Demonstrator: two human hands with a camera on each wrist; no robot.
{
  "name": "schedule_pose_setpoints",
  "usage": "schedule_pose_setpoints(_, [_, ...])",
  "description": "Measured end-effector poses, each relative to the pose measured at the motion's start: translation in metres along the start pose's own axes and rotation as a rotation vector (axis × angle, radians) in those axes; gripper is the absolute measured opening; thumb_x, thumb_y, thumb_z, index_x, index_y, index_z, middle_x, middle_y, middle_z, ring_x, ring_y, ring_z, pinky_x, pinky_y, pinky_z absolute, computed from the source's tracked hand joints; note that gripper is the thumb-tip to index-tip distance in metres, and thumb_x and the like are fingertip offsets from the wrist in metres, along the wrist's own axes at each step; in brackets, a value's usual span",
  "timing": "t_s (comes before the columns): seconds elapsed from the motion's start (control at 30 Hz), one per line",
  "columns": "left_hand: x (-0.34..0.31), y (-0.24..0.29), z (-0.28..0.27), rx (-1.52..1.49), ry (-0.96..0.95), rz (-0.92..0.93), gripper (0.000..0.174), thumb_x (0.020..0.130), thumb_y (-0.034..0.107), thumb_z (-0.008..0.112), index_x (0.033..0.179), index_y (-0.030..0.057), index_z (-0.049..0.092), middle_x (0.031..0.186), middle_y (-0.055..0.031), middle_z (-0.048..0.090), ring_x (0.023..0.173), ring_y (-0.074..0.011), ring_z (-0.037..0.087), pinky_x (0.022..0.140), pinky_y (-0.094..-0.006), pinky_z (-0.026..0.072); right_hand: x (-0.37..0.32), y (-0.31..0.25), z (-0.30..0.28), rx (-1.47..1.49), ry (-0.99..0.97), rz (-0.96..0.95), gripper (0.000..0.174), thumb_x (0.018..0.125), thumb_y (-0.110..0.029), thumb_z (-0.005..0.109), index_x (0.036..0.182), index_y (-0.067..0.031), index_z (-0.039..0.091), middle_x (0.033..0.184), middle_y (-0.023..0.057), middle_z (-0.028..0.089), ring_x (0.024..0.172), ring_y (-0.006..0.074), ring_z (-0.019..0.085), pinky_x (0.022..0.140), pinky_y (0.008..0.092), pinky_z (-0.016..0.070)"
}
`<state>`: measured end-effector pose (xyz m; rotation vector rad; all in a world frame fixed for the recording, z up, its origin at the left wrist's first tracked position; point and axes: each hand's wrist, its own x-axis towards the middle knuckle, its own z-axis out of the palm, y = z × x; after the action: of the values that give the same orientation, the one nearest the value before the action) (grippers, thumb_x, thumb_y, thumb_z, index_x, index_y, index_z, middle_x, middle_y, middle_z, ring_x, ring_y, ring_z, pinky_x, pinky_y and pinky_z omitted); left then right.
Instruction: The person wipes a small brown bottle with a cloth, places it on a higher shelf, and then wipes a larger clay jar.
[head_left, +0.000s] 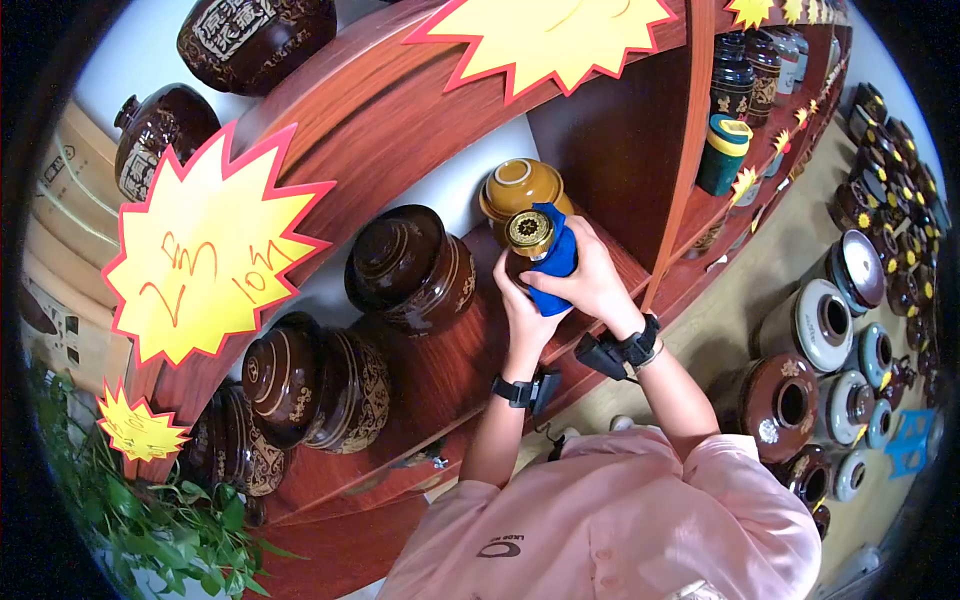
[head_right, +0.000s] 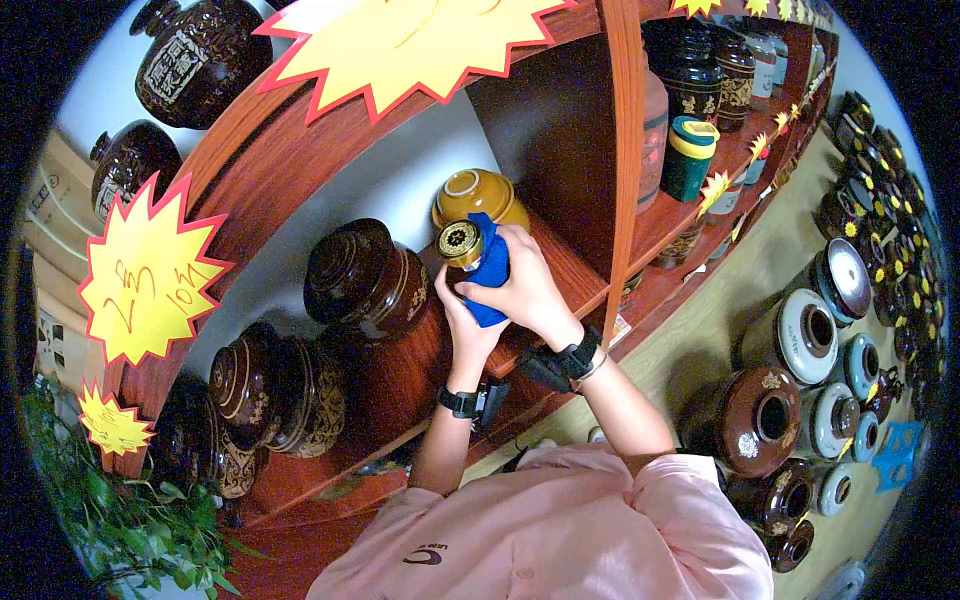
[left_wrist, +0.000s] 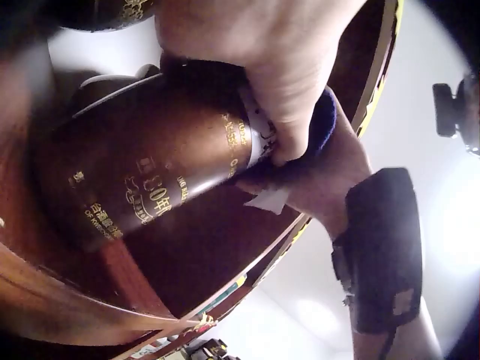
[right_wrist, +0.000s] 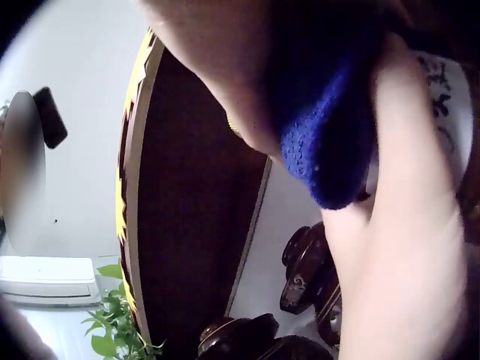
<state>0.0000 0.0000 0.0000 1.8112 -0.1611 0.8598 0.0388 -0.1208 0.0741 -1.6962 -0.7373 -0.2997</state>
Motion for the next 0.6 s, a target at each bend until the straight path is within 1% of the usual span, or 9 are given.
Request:
schedule_pose_setpoints(0.07, [0.000,0.001,-0.005,0.010,-0.032,-0.033,0.102,0.058,0.015,0.090,0.137,0.0061,0.025,0.131,-0.0203,0.046,0.119,-0.0306,0.050,0.099,-0.0452,0.0415,-0.003,0.002,0.004,0.019,0.038,-0.003,0.063,0.067,-0.021,0.083,0.118,0.0022,0.055,0.112,0.0128,0.057,0.106,0.0250,0.055,0.096,0.0360,0.0424])
schedule_pose_setpoints(0.17, [0.002,-0.001,-0.006,-0.021,-0.057,-0.072,0.100,0.056,0.014,0.091,0.133,0.0055,0.027,0.129,-0.0186,0.048,0.117,-0.0286,0.051,0.098,-0.0439,0.0427,-0.003,0.009,0.007,0.187,0.045,-0.013,0.067,0.062,-0.024,0.084,0.116,0.0036,0.056,0.109,0.0162,0.059,0.102,0.0288,0.058,0.093,0.0364,0.0445])
schedule_pose_setpoints(0.27, [0.004,-0.017,-0.010,-0.115,-0.110,-0.116,0.099,0.056,0.012,0.091,0.132,0.0060,0.027,0.128,-0.0162,0.048,0.117,-0.0266,0.051,0.098,-0.0429,0.0427,0.004,0.006,-0.003,0.318,-0.088,0.083,0.066,0.063,-0.024,0.085,0.116,0.0031,0.057,0.110,0.0133,0.060,0.102,0.0231,0.059,0.093,0.0338,0.0447])
schedule_pose_setpoints(0.37, [0.012,-0.011,-0.015,-0.234,-0.179,-0.136,0.098,0.056,0.010,0.090,0.131,0.0072,0.028,0.128,-0.0141,0.047,0.118,-0.0249,0.050,0.100,-0.0416,0.0426,0.012,0.011,-0.009,0.427,-0.229,0.071,0.064,0.064,-0.022,0.085,0.117,0.0014,0.057,0.110,0.0102,0.062,0.102,0.0191,0.058,0.094,0.0326,0.0443])
schedule_pose_setpoints(0.4, [0.014,-0.009,-0.018,-0.310,-0.222,-0.168,0.098,0.056,0.007,0.088,0.132,0.0078,0.027,0.130,-0.0123,0.046,0.120,-0.0240,0.049,0.101,-0.0405,0.0421,0.016,0.010,-0.012,0.419,-0.280,0.061,0.066,0.065,-0.020,0.085,0.121,0.0002,0.056,0.112,0.0090,0.063,0.105,0.0175,0.057,0.096,0.0323,0.0435])
schedule_pose_setpoints(0.5, [0.023,-0.019,-0.034,-0.480,-0.385,-0.330,0.098,0.057,0.005,0.086,0.135,0.0081,0.026,0.131,-0.0113,0.044,0.122,-0.0235,0.048,0.102,-0.0399,0.0415,0.030,0.011,-0.017,0.442,-0.430,0.068,0.071,0.065,-0.019,0.085,0.126,0.0003,0.053,0.116,0.0083,0.062,0.106,0.0167,0.057,0.097,0.0316,0.0427])
schedule_pose_setpoints(0.53, [0.027,-0.020,-0.037,-0.473,-0.438,-0.309,0.098,0.060,0.006,0.084,0.138,0.0072,0.025,0.132,-0.0103,0.044,0.123,-0.0231,0.046,0.103,-0.0401,0.0408,0.033,0.012,-0.018,0.442,-0.467,0.077,0.074,0.065,-0.018,0.085,0.129,-0.0003,0.051,0.118,0.0072,0.062,0.107,0.0152,0.056,0.098,0.0308,0.0421])
schedule_pose_setpoints(0.6, [0.028,-0.020,-0.042,-0.425,-0.464,-0.282,0.096,0.062,0.007,0.084,0.139,0.0061,0.025,0.132,-0.0107,0.044,0.123,-0.0229,0.046,0.104,-0.0401,0.0401,0.033,0.013,-0.016,0.476,-0.470,0.108,0.074,0.065,-0.018,0.085,0.129,-0.0007,0.051,0.118,0.0066,0.062,0.107,0.0149,0.056,0.098,0.0304,0.0420])
